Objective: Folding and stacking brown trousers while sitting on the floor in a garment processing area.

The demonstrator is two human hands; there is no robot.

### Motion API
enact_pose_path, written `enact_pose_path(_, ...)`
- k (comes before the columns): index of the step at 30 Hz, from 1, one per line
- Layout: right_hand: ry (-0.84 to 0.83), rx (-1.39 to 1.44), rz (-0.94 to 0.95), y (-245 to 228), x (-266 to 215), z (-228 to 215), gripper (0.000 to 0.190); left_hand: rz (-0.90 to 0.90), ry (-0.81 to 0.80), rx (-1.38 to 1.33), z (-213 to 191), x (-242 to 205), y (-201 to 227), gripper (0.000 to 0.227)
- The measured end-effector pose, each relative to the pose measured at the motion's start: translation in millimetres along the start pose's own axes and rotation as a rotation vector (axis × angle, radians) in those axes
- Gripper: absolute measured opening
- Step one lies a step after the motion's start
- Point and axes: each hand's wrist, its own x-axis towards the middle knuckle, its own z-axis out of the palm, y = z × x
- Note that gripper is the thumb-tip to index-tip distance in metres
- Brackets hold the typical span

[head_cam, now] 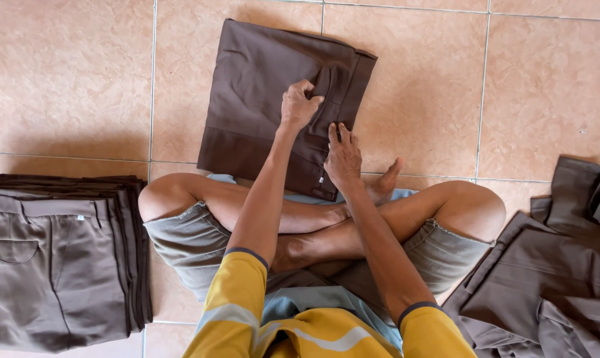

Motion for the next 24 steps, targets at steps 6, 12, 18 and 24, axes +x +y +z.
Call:
enact_pose_path(6, -0.022, 0.012, 0.006, -0.9, -0.1, -6.0, 0.052, 0.340, 0.365, 0.564, -9.7, -37.9, 30.4, 0.052)
enact_pose_path(12, 0.032, 0.047, 0.003, 2.5, -3.4, 0.6, 0.058, 0.516, 0.145, 0.665, -11.0, -57.8, -18.0, 0.039)
enact_pose_path(18, 0.157, 0.201, 0.279, 53.1, -6.9, 53.0, 0.057, 0.354, 0.060, 0.652, -1.5, -26.6, -34.4, 0.045)
enact_pose_path(24, -0.015, 0.478, 0.406, 82.7, 15.1, 79.0, 0.049, 0.452, 0.120, 0.532, -51.0, -39.9, -43.2, 0.046)
